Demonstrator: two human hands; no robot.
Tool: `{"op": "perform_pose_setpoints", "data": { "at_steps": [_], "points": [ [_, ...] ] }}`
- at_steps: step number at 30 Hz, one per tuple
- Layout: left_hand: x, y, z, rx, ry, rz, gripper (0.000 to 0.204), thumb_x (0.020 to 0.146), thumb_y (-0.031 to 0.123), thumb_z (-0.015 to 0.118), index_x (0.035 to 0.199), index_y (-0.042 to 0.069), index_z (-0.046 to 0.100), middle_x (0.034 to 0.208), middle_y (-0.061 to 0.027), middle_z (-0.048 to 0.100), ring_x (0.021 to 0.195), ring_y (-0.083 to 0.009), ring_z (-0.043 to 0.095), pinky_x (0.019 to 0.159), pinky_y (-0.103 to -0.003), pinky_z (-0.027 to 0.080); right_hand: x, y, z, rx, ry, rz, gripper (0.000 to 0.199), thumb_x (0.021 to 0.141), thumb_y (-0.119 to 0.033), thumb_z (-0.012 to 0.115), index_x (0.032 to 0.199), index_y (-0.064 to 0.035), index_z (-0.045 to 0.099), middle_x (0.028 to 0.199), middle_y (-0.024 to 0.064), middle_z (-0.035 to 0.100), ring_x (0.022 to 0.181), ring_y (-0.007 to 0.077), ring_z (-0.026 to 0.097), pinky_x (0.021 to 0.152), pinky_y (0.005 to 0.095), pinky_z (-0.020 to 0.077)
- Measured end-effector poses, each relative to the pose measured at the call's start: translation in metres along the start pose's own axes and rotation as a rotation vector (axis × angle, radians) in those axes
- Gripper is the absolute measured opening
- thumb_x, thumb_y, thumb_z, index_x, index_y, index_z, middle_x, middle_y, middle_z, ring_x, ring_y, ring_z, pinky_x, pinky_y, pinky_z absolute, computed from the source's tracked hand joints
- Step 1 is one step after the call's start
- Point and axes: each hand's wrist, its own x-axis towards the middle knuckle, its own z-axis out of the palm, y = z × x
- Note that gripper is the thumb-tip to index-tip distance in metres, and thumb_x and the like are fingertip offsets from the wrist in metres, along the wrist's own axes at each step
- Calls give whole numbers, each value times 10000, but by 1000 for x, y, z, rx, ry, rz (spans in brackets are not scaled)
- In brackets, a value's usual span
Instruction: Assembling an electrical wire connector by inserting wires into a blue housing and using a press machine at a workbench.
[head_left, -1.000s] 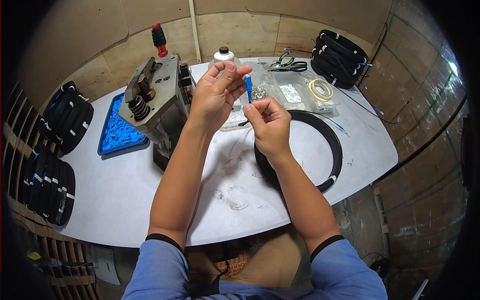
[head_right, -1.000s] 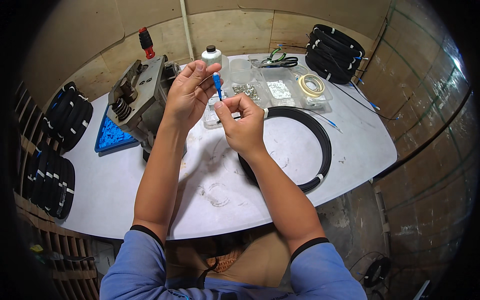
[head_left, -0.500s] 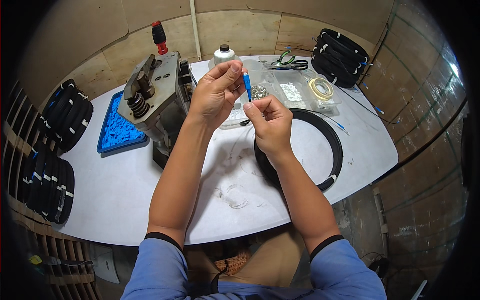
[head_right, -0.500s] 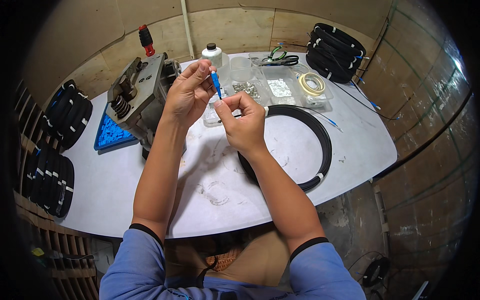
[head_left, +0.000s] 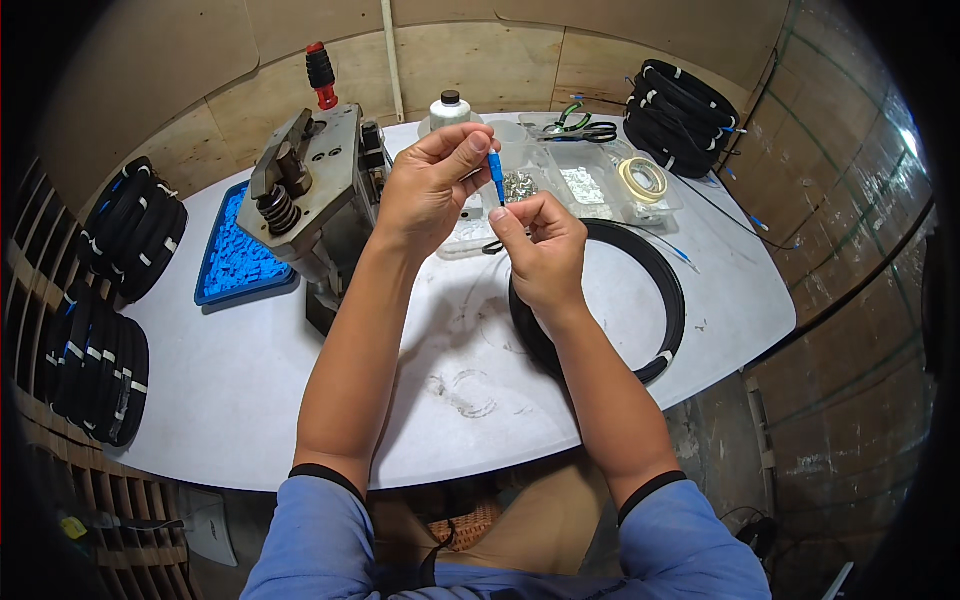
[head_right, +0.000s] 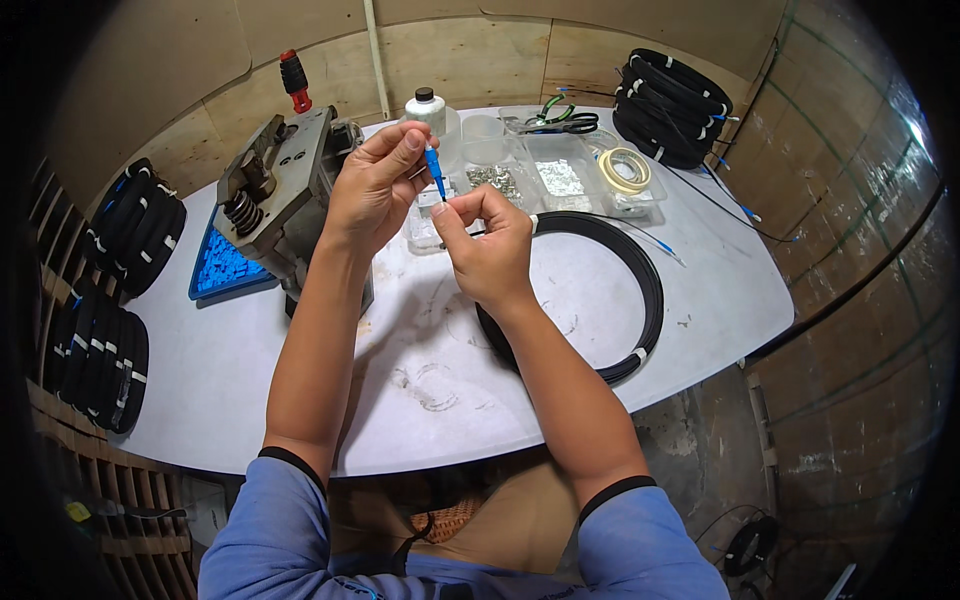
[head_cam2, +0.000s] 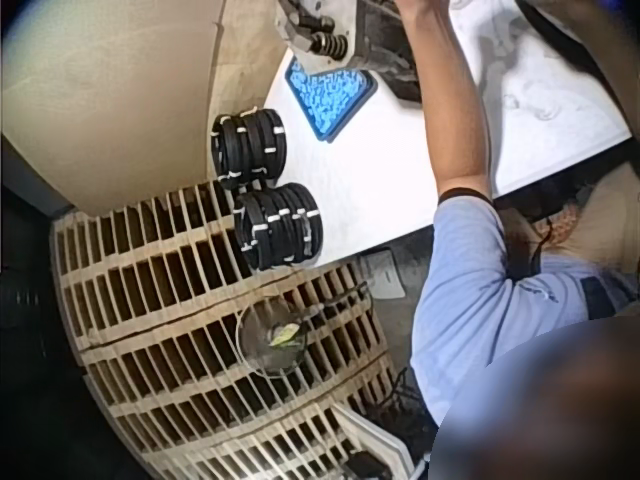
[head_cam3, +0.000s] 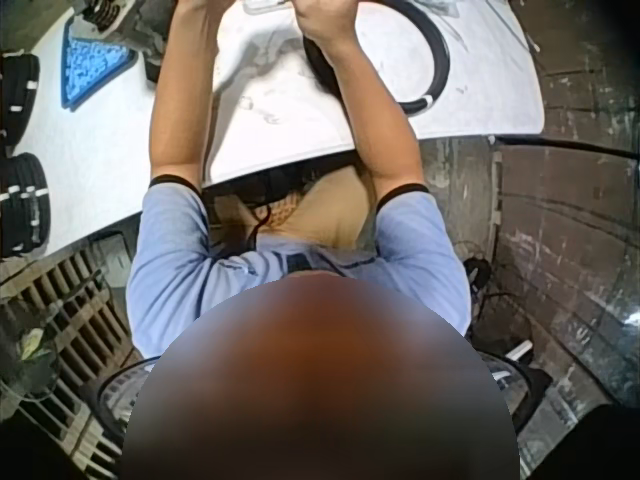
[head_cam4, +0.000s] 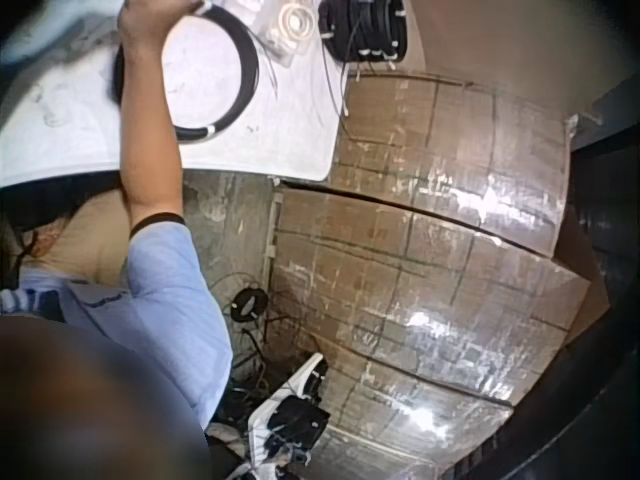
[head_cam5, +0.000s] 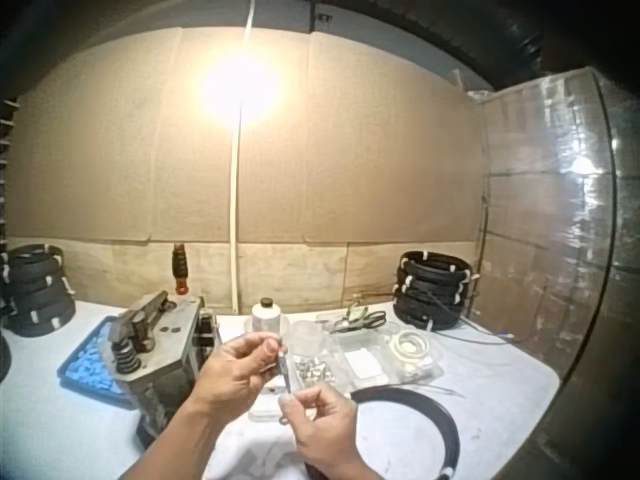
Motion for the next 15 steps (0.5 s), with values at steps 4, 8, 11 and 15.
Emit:
{"op": "perform_pose_setpoints", "data": {
  "at_steps": [4, 8, 11, 15],
  "points": [
    [0, 2, 2, 201, -1, 112, 206, 873, 161, 680, 1019, 16, 679, 937, -54, 674, 878, -128, 627, 789, -276, 516, 0, -1, 0, -20, 10, -2, 121, 807, -88, 704, 749, -18, 624, 670, -1, 605, 632, 44, 521, 625, 212, 442],
    [-1, 6, 5, 378, 12, 163, 194, 885, 148, 661, 1023, 12, 670, 932, -58, 665, 865, -122, 610, 769, -260, 504, 0, -1, 1, -46, 21, -5, 118, 808, -87, 701, 752, -17, 625, 666, -4, 604, 626, 44, 520, 622, 214, 444],
    [-1, 7, 5, 449, -5, 225, 203, 885, 159, 665, 1016, 4, 674, 916, -64, 673, 841, -119, 618, 755, -251, 509, 0, 1, 1, -44, 23, -26, 117, 810, -87, 700, 753, -16, 626, 664, -4, 605, 621, 45, 520, 621, 216, 446],
    [-2, 8, 6, 549, 11, 256, 216, 883, 170, 670, 1017, 0, 675, 913, -75, 678, 845, -120, 624, 762, -254, 512, 0, 1, 0, -41, 33, -29, 118, 813, -88, 700, 756, -16, 627, 673, -2, 607, 635, 47, 523, 626, 217, 445]
  ]
}}
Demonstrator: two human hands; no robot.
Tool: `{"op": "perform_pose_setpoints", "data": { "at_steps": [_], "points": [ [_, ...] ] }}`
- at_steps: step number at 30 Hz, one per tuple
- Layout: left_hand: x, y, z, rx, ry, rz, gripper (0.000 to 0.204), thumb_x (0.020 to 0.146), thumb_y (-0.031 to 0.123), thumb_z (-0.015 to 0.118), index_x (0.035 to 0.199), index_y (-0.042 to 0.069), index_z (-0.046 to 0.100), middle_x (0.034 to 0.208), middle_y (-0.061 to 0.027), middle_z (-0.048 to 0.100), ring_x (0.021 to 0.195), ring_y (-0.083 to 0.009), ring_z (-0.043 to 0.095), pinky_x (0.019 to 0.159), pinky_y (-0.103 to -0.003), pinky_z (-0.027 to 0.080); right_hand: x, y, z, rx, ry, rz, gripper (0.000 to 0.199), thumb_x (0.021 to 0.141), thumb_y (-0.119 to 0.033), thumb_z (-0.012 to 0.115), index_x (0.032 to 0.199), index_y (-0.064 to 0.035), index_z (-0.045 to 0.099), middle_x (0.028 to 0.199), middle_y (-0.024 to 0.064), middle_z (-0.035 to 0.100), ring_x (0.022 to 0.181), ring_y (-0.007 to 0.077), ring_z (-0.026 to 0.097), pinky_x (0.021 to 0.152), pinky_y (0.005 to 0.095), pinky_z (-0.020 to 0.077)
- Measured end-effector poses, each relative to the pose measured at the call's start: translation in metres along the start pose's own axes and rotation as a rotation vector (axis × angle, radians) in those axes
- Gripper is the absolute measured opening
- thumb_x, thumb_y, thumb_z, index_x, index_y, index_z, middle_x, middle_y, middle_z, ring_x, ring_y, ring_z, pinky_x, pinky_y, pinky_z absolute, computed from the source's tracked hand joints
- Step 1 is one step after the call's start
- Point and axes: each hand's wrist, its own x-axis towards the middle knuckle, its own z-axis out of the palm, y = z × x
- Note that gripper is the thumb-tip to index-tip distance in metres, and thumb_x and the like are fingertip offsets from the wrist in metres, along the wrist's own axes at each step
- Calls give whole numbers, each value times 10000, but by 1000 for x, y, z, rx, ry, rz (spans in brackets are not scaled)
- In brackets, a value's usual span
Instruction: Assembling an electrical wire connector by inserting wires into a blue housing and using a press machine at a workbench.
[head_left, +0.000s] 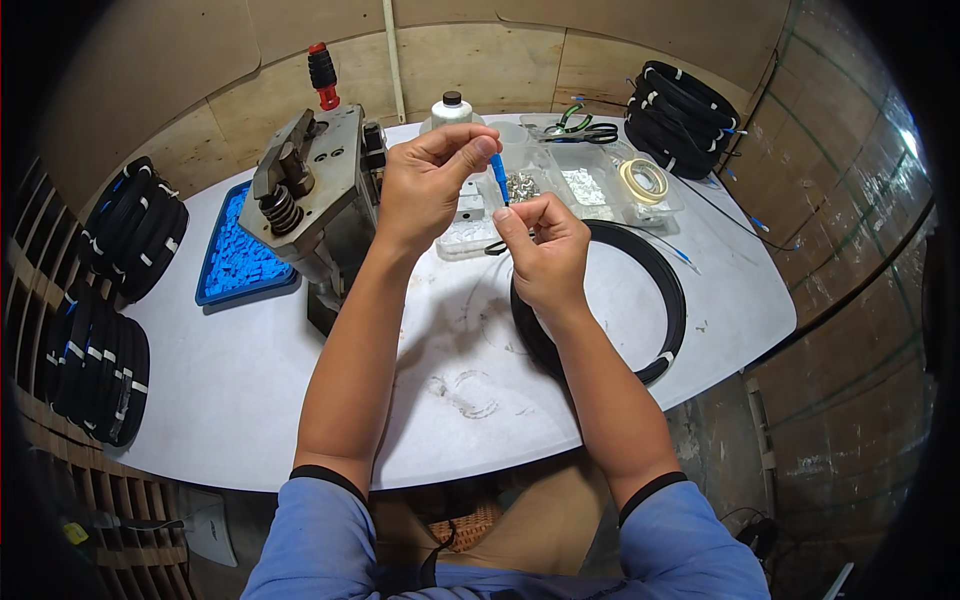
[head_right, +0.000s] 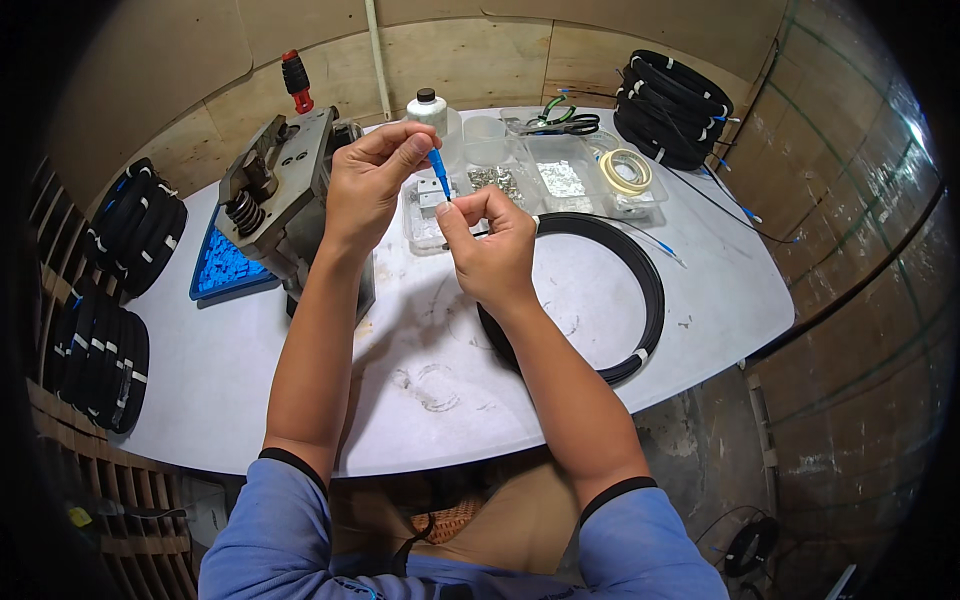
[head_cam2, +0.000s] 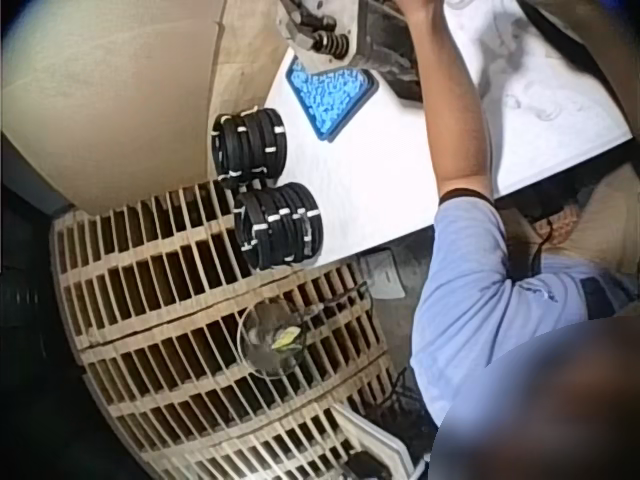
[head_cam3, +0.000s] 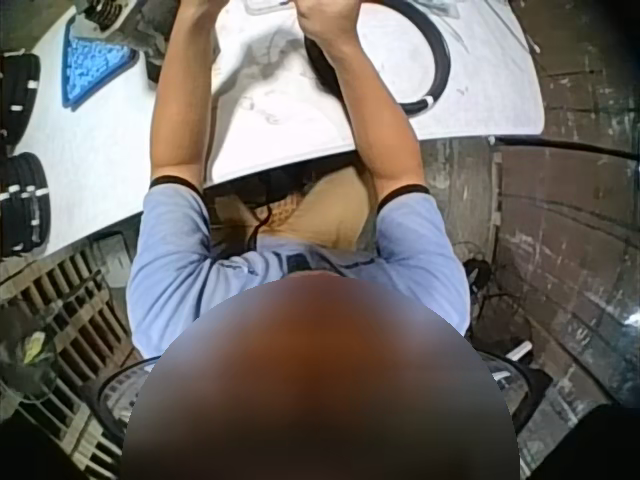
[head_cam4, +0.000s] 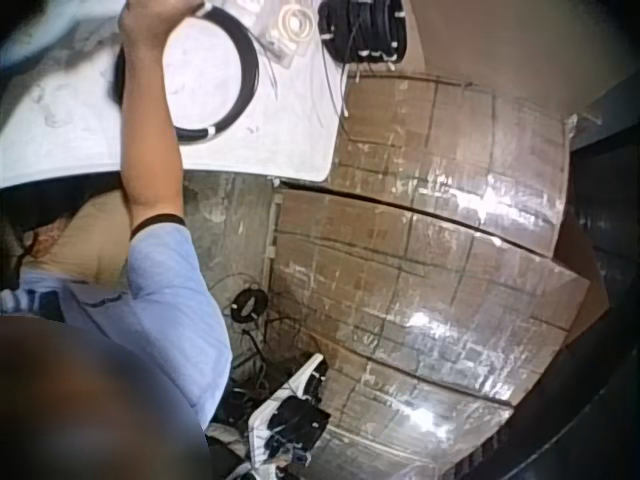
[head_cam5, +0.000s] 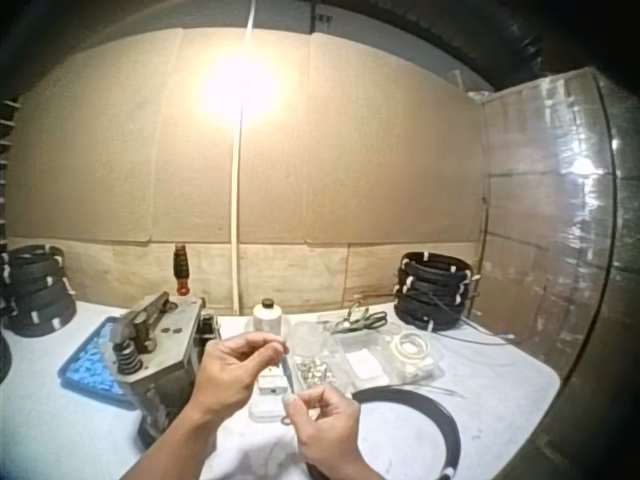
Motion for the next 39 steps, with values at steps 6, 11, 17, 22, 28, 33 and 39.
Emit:
{"op": "perform_pose_setpoints", "data": {
  "at_steps": [6, 11, 17, 22, 28, 33, 39],
  "points": [
    [-2, 6, 2, -49, -42, -55, 271, 846, 121, 708, 1080, -2, 646, 913, -104, 694, 846, -125, 648, 768, -260, 528, 1, 0, 0, 26, 3, 15, 124, 830, -93, 693, 766, -16, 620, 690, 1, 605, 653, 48, 518, 635, 219, 439],
    [-4, 6, 7, -79, -78, -72, 363, 813, 51, 723, 1145, 6, 583, 929, -131, 693, 872, -135, 655, 778, -268, 534, 1, -1, -2, 71, 9, 36, 120, 839, -82, 680, 767, -22, 606, 701, -2, 605, 656, 47, 517, 633, 218, 436],
    [-3, 4, 5, -58, -99, -60, 362, 803, 50, 732, 1131, 10, 585, 922, -133, 695, 863, -138, 661, 781, -266, 536, 1, -2, 0, 74, 5, 40, 122, 838, -79, 678, 762, -25, 600, 696, -2, 603, 658, 45, 518, 633, 217, 436],
    [-3, 3, 6, -42, -96, -48, 338, 802, 53, 732, 1109, 8, 597, 914, -135, 696, 852, -136, 662, 767, -267, 540, 1, 1, -1, 47, 12, 24, 125, 838, -83, 681, 760, -25, 602, 697, -3, 601, 656, 46, 513, 632, 215, 432],
    [-3, 1, 3, -23, -95, -36, 324, 801, 61, 735, 1093, 7, 605, 911, -137, 698, 848, -140, 666, 768, -272, 543, 1, -1, 0, 49, 5, 27, 121, 839, -81, 680, 765, -22, 605, 702, -2, 599, 661, 47, 510, 639, 217, 433],
    [-2, -1, 4, -29, -95, -38, 328, 798, 70, 742, 1090, 5, 608, 906, -136, 701, 848, -139, 667, 770, -271, 543, 1, 0, -1, 27, 17, 10, 117, 838, -82, 680, 768, -22, 608, 702, 1, 600, 665, 53, 514, 641, 221, 436],
    [-2, 0, 4, -10, -93, -47, 312, 799, 75, 744, 1074, 2, 617, 904, -134, 703, 851, -137, 665, 771, -271, 543, 1, 2, -1, 15, 20, -10, 120, 834, -86, 684, 769, -21, 608, 702, 5, 603, 665, 59, 519, 645, 227, 440]
  ]
}}
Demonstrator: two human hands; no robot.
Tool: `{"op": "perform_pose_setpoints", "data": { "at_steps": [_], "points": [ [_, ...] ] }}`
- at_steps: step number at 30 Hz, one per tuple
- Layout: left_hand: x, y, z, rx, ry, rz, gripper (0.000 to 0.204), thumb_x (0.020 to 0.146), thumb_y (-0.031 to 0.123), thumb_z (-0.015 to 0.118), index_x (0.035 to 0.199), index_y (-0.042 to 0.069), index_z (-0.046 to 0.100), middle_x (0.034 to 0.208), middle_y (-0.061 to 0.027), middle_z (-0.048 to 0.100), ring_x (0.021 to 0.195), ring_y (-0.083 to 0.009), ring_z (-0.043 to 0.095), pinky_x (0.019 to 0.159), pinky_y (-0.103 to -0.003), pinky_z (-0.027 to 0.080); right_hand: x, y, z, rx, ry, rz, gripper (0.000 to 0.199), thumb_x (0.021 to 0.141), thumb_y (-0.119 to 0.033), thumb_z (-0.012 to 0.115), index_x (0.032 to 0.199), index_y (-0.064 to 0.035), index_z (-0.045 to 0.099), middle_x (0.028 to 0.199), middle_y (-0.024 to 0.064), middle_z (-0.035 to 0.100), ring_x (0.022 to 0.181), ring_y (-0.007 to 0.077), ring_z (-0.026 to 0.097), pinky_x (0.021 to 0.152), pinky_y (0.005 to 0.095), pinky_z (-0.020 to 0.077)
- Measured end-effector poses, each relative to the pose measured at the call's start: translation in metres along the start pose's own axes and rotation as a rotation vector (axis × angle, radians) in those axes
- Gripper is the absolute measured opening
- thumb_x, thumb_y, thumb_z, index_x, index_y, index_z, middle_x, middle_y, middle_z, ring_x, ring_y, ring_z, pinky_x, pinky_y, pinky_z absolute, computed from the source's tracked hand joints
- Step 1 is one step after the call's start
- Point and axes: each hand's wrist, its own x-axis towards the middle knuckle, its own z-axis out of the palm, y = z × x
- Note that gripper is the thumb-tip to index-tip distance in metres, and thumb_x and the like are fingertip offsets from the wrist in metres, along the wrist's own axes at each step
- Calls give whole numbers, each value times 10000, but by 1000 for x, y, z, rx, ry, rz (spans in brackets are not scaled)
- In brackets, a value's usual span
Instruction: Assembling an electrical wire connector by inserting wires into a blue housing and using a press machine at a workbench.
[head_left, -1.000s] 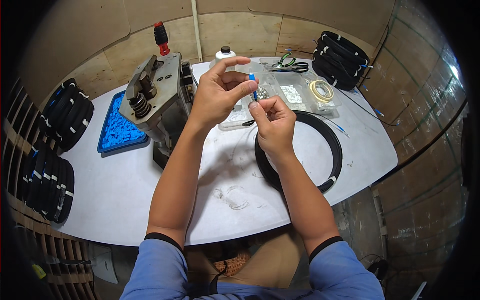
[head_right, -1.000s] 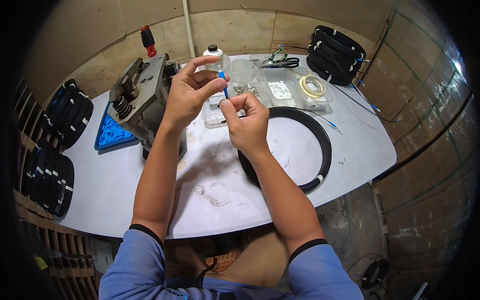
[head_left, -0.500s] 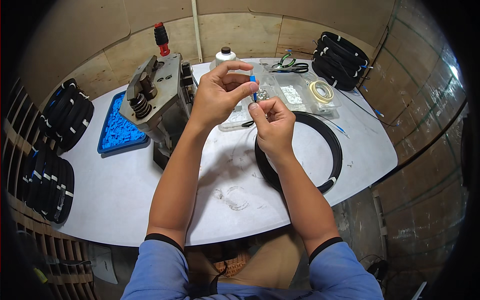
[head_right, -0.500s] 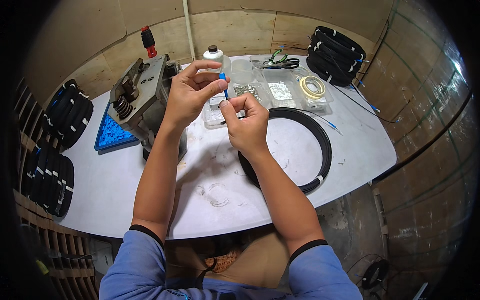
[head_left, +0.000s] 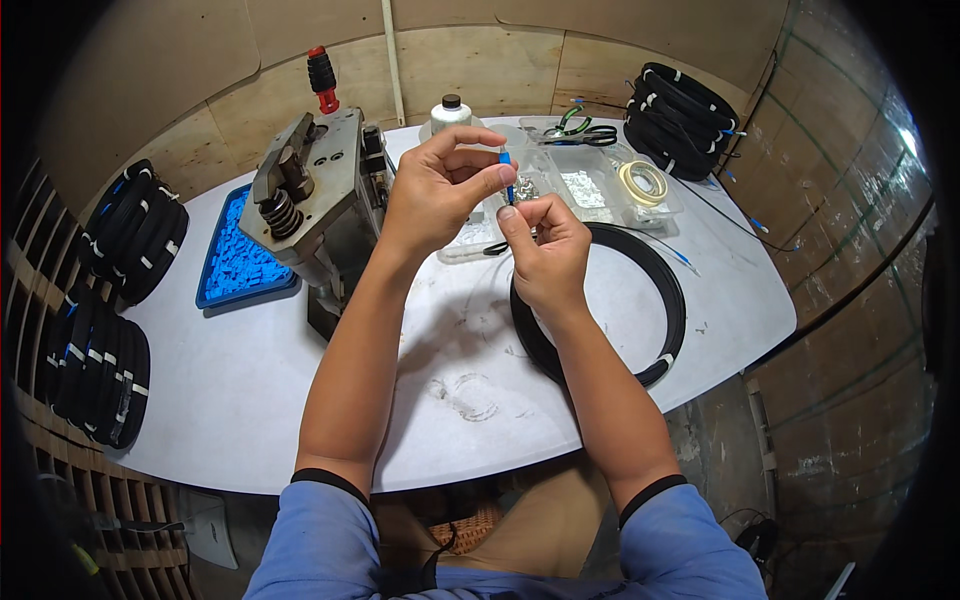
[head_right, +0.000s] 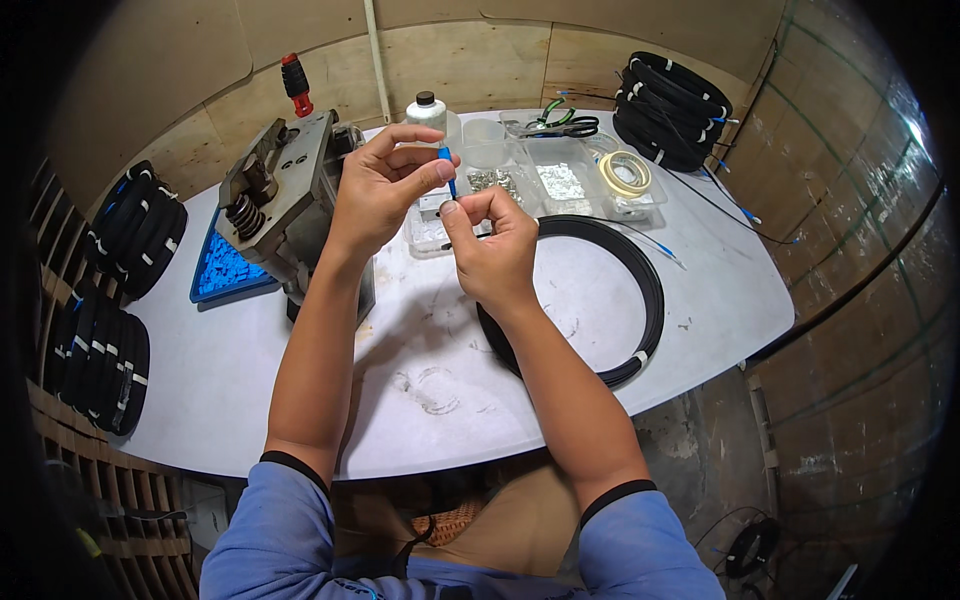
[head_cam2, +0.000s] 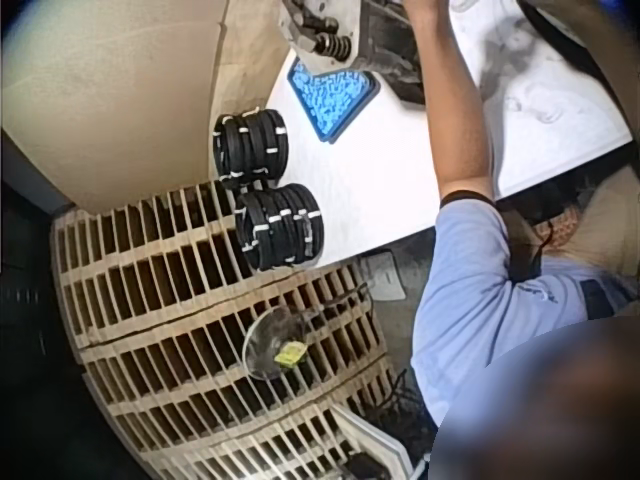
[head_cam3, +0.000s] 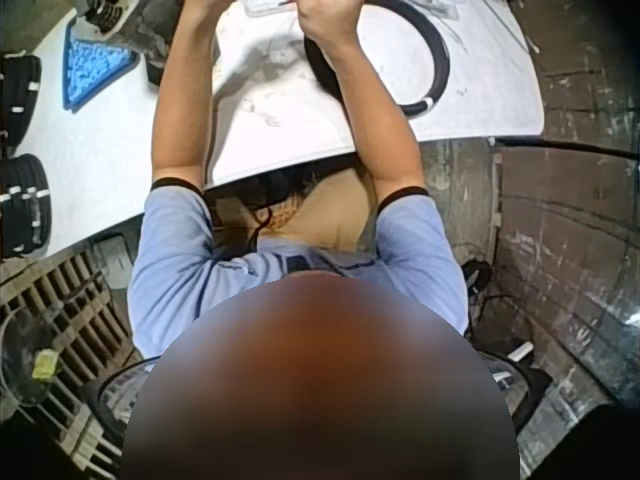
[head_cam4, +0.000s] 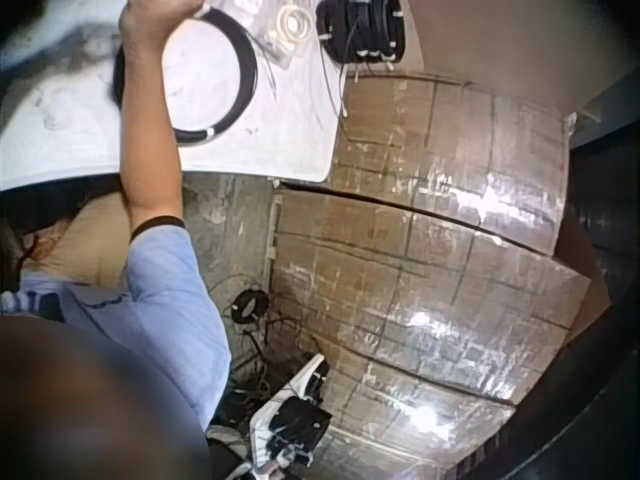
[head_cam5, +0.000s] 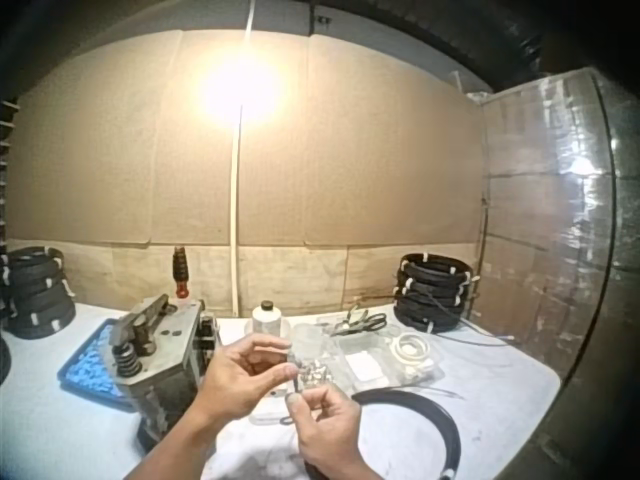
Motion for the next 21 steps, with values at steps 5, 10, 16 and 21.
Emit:
{"op": "perform_pose_setpoints", "data": {
  "at_steps": [5, 10, 16, 21],
  "points": [
    [0, 2, 1, 7, -1, -12, 304, 799, 67, 743, 1070, 3, 621, 903, -132, 703, 853, -133, 662, 776, -270, 543, 0, 0, 1, -10, 1, 1, 125, 832, -90, 688, 768, -20, 607, 704, 7, 605, 665, 61, 523, 647, 229, 442],
    [-1, 2, 0, -40, -22, -23, 339, 807, 34, 722, 1122, 3, 599, 954, -134, 692, 886, -143, 654, 794, -272, 539, 1, -1, 2, 6, 6, 15, 121, 841, -79, 678, 765, -20, 604, 706, 5, 606, 658, 53, 521, 638, 222, 441],
    [-3, 2, 4, -199, -36, -108, 524, 822, 49, 708, 1281, 26, 455, 1018, -133, 665, 940, -163, 633, 868, -314, 506, 5, 0, -4, 92, 22, 73, 121, 848, -85, 680, 786, -15, 604, 712, 6, 606, 660, 49, 520, 620, 211, 432],
    [-2, 3, 5, -169, 16, -109, 532, 826, 48, 703, 1289, 7, 445, 1003, -118, 666, 911, -149, 629, 843, -302, 504, 3, 1, -3, 63, 3, 66, 121, 848, -90, 683, 796, -13, 605, 716, 4, 607, 663, 47, 522, 623, 209, 435]
  ]
}}
